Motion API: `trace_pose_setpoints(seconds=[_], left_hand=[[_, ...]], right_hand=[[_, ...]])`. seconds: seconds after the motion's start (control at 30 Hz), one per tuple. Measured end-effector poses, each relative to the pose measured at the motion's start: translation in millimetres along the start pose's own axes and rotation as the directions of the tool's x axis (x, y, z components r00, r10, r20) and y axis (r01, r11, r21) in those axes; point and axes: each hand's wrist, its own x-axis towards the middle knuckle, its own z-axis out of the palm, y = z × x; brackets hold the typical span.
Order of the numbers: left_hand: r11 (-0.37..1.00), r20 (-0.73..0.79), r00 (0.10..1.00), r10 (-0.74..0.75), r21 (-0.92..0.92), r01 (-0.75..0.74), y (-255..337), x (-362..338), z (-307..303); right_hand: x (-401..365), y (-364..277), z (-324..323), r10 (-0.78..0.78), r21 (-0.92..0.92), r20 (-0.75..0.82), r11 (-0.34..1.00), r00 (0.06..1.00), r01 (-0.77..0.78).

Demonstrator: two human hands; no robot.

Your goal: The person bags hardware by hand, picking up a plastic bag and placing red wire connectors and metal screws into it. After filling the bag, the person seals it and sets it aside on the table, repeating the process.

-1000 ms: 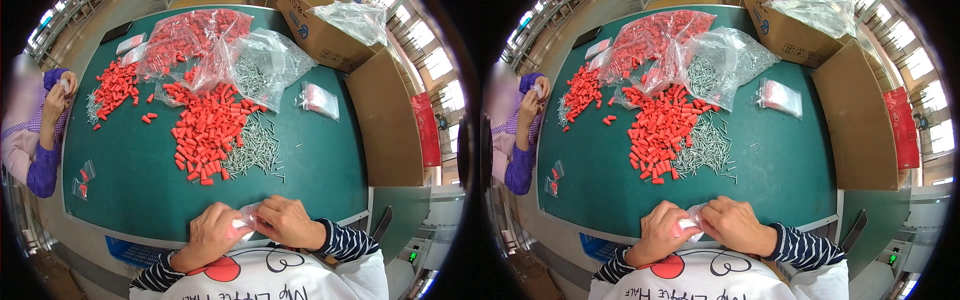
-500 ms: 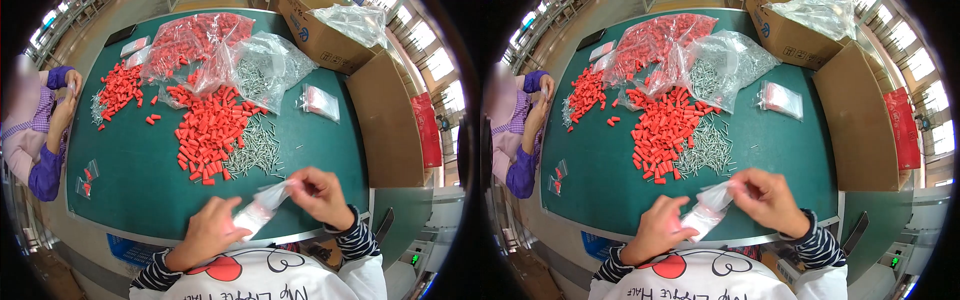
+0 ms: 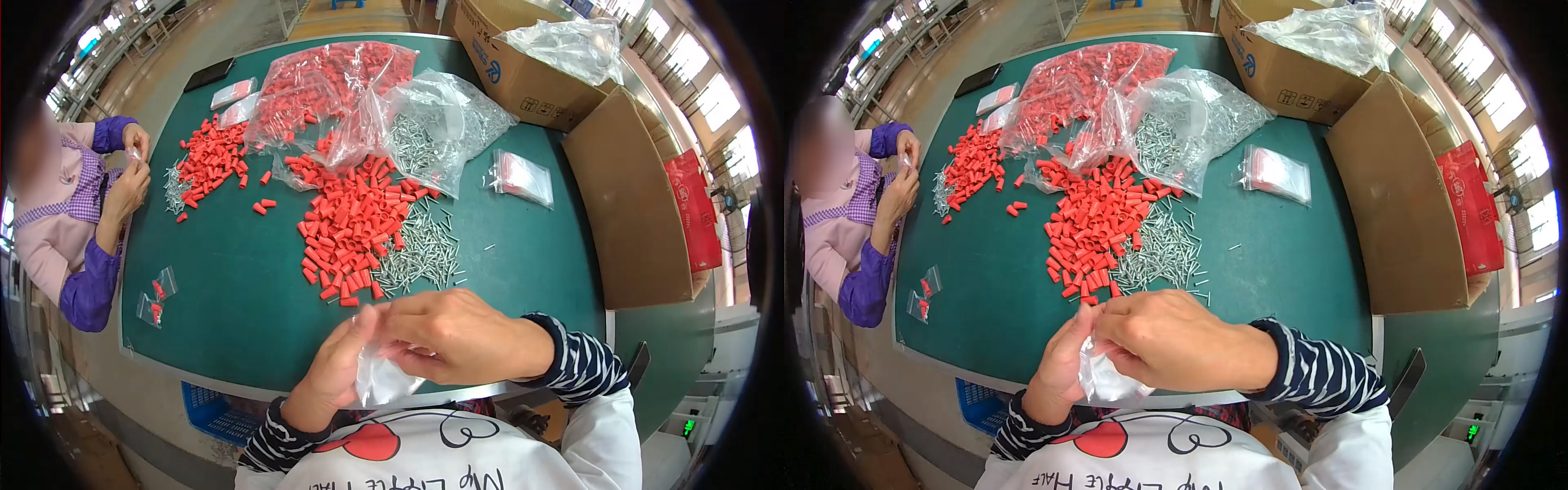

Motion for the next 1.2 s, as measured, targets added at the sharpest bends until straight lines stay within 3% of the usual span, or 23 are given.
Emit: trace_pose_setpoints(seconds=[0.1, 0.2, 0.33, 0.47, 0.57, 0.6, 0.73, 0.83, 0.97, 1.03, 1.07, 1.13, 1.2], left_hand=[[0.986, 0.078, 0.993, 0.084, -0.148, -0.071, -7.0, 0.6, -2.4], [0.944, -0.109, 0.976, 0.187, 0.296, -0.148, -7.1, -0.6, 4.7], [0.955, -0.311, 0.905, 0.29, 0.157, -0.252, -2.9, 1.3, 2.6], [0.87, -0.279, 0.836, 0.472, 0.298, -0.392, 9.0, -9.9, -24.2], [0.898, -0.247, 0.866, 0.434, 0.195, -0.394, 19.9, -14.7, -33.5], [0.911, -0.224, 0.884, 0.411, 0.132, -0.39, 21.5, -13.0, -33.9], [0.947, -0.268, 0.909, 0.318, 0.061, -0.314, 25.4, -8.1, -26.9], [0.968, -0.279, 0.927, 0.251, 0.053, -0.246, 29.3, -5.4, -21.5], [0.975, -0.277, 0.936, 0.215, 0.116, -0.19, 28.8, -0.5, -21.6], [0.962, -0.333, 0.908, 0.255, 0.185, -0.202, 23.3, 4.3, -20.6], [0.951, -0.361, 0.886, 0.29, 0.215, -0.223, 18.9, 8.8, -22.1], [0.949, -0.448, 0.84, 0.306, 0.21, -0.234, 16.9, 14.9, -20.2], [0.925, -0.454, 0.807, 0.378, 0.229, -0.305, 11.2, 21.8, -15.0]], right_hand=[[4.5, 3.6, 10.4, 0.011, -0.06, -0.053, 0.998, 0.999, -0.014], [6.4, 6.9, 19.4, 0.031, -0.104, -0.147, 0.994, 0.989, -0.046], [-3.4, 8.3, 9.4, 0.027, -0.099, -0.347, 0.993, 0.937, -0.065], [-41.3, 11.5, 7.9, 0.348, -0.203, -0.326, 0.882, 0.879, -0.424], [-66.0, 24.9, 38.2, 0.423, -0.285, -0.222, 0.834, 0.879, -0.473], [-68.2, 28.9, 46.9, 0.424, -0.219, -0.227, 0.855, 0.877, -0.471], [-72.7, 32.7, 30.1, 0.211, -0.077, -0.169, 0.971, 0.963, -0.226], [-82.4, 42.6, -2.3, 0.209, 0.11, -0.211, 0.976, 0.955, -0.189], [-99.9, 61.2, -60.0, 0.306, 0.006, -0.064, 0.952, 0.95, -0.307], [-99.5, 71.4, -76.3, 0.487, 0.027, -0.076, 0.873, 0.87, -0.486], [-90.9, 72.0, -75.8, 0.384, -0.235, -0.267, 0.864, 0.884, -0.446], [-72.3, 68.0, -68.1, 0.026, -0.676, -0.516, 0.601, 0.856, -0.426], [-59.7, 51.6, -51.5, 0.23, -0.231, -0.513, 0.891, 0.827, -0.391]])
